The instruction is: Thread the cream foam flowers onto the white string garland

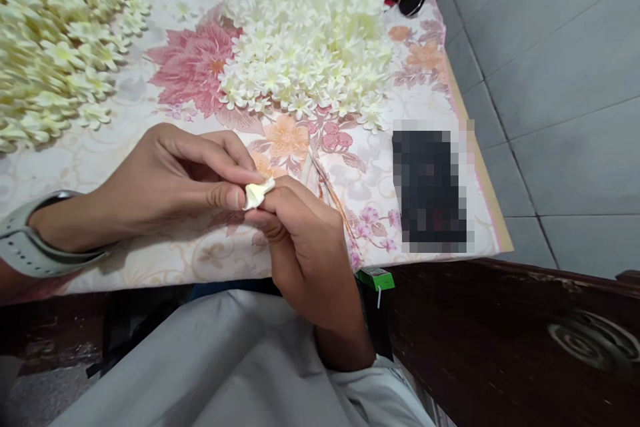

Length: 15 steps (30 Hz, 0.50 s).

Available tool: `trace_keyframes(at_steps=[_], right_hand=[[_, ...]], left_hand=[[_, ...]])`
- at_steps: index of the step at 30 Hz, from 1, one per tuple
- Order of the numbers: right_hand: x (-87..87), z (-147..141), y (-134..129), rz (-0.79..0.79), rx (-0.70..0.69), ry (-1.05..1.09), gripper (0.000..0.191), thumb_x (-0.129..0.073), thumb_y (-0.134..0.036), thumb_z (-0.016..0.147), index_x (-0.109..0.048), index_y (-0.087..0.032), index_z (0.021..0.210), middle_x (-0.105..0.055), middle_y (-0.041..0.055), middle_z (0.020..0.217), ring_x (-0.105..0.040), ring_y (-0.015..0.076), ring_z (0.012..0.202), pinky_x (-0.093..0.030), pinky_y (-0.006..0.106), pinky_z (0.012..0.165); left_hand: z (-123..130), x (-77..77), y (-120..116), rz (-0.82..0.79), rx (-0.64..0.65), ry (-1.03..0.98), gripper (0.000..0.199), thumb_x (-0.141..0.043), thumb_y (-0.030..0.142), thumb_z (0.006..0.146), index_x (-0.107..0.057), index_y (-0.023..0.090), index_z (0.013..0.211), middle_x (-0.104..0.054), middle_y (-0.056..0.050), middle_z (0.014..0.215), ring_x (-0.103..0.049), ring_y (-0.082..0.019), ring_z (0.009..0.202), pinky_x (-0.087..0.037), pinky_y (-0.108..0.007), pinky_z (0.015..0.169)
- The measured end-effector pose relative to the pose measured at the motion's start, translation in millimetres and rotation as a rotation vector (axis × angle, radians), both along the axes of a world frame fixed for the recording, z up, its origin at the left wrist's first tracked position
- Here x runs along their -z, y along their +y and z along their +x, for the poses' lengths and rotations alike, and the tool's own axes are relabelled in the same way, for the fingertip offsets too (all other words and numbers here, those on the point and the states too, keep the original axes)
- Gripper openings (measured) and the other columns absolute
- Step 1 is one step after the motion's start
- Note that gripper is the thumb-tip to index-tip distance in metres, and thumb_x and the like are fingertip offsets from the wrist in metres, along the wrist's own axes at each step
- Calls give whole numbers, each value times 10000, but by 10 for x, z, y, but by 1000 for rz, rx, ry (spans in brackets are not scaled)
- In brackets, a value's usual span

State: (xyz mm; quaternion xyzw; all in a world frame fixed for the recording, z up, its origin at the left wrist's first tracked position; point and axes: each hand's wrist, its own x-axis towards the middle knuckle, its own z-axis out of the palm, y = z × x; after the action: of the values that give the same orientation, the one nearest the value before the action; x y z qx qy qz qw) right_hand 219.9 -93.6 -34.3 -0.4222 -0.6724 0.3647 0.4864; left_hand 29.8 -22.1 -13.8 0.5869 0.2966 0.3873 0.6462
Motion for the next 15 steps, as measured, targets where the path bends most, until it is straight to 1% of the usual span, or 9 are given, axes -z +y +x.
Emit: trace_keyframes(at_steps=[4, 8, 11, 15], right_hand=[[9, -8, -2, 13, -13, 11, 237, -630, -254, 1119, -638, -231, 883, -647, 2, 830, -623, 148, 768, -500, 318, 707], [15, -3, 1, 5, -11, 18, 239, -631, -272, 1121, -650, -231, 886, -654, 7, 833, -627, 153, 768, -505, 320, 704], [21, 1, 0, 2, -8, 27, 215, -639, -259, 1115, -667, -232, 904, -663, 7, 841, -632, 155, 770, -509, 323, 713], [7, -2, -1, 0, -16, 23, 201, -632, -247, 1119, -666, -234, 921, -661, 1, 850, -631, 147, 776, -501, 322, 718]], left_hand=[[-19, -4, 10, 11, 8, 22, 115, -971, 187, 810, -903, 276, 838, -835, -23, 852, -806, -150, 753, -678, -208, 671], [-25, -9, 19, -19, 12, 35, 108, -992, 228, 791, -897, 258, 834, -835, -29, 845, -809, -169, 766, -689, -239, 664], [-25, -8, 20, -30, 23, 30, 112, -996, 264, 794, -894, 250, 838, -843, -30, 856, -809, -167, 763, -691, -238, 656], [-23, -16, 10, 20, -2, 43, 91, -973, 217, 819, -890, 251, 831, -831, -14, 834, -805, -148, 753, -680, -217, 655]])
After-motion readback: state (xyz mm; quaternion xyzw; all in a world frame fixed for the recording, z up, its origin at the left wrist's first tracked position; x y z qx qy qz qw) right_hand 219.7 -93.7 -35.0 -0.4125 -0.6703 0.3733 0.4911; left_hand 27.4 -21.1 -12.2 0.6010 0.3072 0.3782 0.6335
